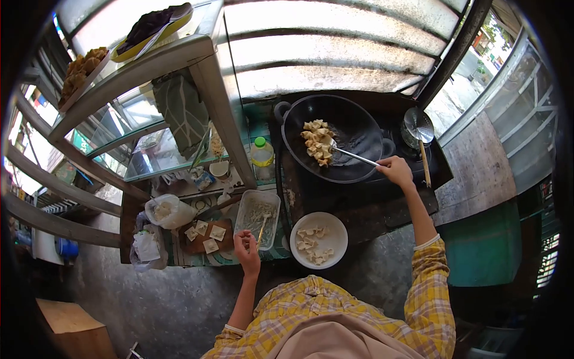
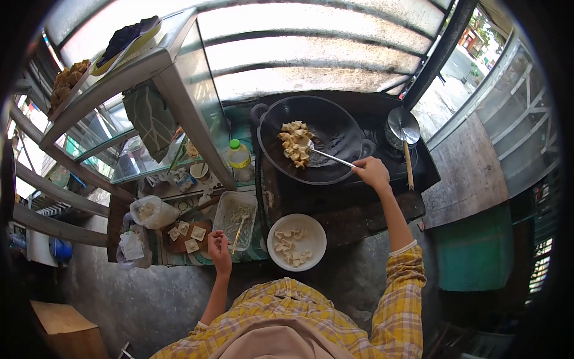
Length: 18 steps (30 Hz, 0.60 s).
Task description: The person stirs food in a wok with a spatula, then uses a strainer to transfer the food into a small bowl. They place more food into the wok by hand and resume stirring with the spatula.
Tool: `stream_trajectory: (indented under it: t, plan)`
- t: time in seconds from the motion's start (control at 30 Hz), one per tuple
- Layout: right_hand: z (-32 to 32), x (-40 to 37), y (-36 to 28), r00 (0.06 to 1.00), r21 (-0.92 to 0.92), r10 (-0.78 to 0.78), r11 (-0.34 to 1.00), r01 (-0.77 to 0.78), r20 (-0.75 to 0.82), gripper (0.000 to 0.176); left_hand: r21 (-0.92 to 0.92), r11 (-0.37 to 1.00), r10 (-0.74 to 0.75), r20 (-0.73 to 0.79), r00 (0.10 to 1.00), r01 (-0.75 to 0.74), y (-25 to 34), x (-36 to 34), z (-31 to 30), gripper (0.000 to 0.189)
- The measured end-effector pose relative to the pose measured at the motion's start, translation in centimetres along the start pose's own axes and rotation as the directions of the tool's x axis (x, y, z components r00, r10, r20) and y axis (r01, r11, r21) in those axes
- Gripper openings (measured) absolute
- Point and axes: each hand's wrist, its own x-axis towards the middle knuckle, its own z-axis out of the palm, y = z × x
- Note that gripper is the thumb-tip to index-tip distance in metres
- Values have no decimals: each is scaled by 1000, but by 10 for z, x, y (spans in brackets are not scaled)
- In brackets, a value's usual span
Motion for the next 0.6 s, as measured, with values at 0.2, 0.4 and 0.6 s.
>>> stream_trajectory:
  t: [0.2, 0.4, 0.6]
  plan:
    - [-43, -14, -1, 971, -182, -6, 983, -39, -240, 25, -11, 1000, 21, 59, 998, -21, 7, 8, 20, 10]
    - [-34, 2, 31, 974, -319, 4, 944, -78, -225, 20, 74, 983, 146, 241, 959, -168, 45, -18, 78, 10]
    - [-13, 36, 27, 960, -187, -246, 958, 219, -136, 22, -74, 995, 104, 791, 603, -74, 77, -70, 244, 22]
